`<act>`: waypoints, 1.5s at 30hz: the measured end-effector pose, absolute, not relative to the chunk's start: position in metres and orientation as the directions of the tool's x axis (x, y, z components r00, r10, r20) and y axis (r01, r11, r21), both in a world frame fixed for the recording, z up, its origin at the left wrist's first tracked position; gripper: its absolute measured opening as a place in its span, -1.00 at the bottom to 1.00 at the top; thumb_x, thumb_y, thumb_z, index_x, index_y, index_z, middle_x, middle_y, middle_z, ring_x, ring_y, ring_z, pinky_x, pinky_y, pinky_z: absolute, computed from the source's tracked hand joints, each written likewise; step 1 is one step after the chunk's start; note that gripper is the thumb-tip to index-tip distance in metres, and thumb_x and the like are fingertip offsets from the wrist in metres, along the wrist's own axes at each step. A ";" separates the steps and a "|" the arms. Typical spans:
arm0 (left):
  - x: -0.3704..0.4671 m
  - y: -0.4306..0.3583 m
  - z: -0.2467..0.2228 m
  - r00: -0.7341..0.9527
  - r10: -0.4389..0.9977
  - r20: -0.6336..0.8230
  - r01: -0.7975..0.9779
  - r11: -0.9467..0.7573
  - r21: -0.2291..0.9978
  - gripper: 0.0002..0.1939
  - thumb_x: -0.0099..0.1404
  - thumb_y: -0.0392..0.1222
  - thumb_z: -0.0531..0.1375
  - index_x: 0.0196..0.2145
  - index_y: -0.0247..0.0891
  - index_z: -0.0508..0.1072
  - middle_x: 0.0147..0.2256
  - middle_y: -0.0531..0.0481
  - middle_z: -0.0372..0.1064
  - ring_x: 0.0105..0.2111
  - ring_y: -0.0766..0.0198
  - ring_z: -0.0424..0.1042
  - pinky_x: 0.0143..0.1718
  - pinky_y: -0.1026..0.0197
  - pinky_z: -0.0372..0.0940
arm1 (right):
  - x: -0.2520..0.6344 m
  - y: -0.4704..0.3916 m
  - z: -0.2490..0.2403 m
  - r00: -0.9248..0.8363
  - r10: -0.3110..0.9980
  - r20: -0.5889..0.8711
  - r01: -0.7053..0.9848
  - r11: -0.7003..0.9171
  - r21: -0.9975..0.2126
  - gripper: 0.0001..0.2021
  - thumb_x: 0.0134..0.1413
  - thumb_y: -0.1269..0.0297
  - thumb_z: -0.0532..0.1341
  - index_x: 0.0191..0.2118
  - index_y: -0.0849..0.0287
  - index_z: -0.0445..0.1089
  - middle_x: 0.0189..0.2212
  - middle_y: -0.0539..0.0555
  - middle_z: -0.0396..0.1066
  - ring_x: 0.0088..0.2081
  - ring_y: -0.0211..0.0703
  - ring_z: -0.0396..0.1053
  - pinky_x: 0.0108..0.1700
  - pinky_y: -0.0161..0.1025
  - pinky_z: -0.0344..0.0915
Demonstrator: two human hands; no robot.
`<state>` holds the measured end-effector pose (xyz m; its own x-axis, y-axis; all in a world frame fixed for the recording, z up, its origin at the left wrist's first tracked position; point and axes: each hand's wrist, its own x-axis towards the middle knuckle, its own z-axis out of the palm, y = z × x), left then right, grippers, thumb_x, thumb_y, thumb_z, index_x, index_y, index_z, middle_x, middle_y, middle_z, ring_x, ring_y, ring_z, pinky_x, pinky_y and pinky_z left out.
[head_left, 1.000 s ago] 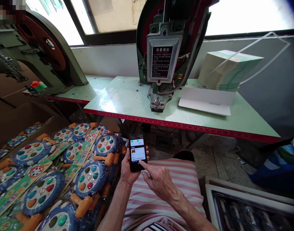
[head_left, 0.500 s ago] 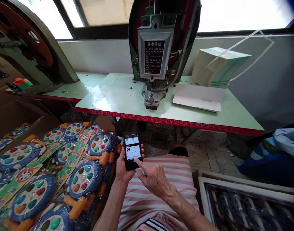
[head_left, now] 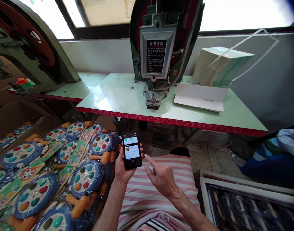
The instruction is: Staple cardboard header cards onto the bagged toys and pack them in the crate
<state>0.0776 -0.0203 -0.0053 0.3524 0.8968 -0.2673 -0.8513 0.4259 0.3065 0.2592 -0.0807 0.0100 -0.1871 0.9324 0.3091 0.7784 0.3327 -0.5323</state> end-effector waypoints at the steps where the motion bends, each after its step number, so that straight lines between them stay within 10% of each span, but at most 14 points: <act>1: 0.077 -0.020 -0.006 0.352 0.898 -0.265 -0.852 0.424 0.306 -0.41 0.53 0.08 0.02 0.37 -0.26 0.25 0.21 -0.36 0.39 0.20 -0.17 0.40 0.22 -0.30 0.26 | 0.261 -0.082 0.009 -0.187 0.927 0.324 0.768 0.344 -0.541 -0.54 0.45 0.10 0.06 0.27 0.21 0.40 -0.51 0.03 0.55 -0.55 -0.32 0.38 -0.41 -0.33 0.07; 45: 0.076 -0.021 -0.004 0.328 0.906 -0.266 -0.845 0.408 0.347 -0.42 0.53 0.08 0.01 0.28 -0.38 0.36 0.16 -0.37 0.44 0.12 -0.11 0.48 0.22 -0.19 0.27 | 0.229 -0.077 0.011 -0.254 0.936 0.242 0.767 0.348 -0.539 -0.50 0.42 0.05 0.08 0.34 0.13 0.31 -0.44 0.04 0.61 -0.50 -0.24 0.47 -0.45 -0.27 -0.01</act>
<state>0.0757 -0.0215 -0.0040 0.3282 0.9065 -0.2657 -0.8447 0.4076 0.3469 0.2289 -0.0771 0.0108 -0.2543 0.9363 0.2423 0.7671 0.3478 -0.5391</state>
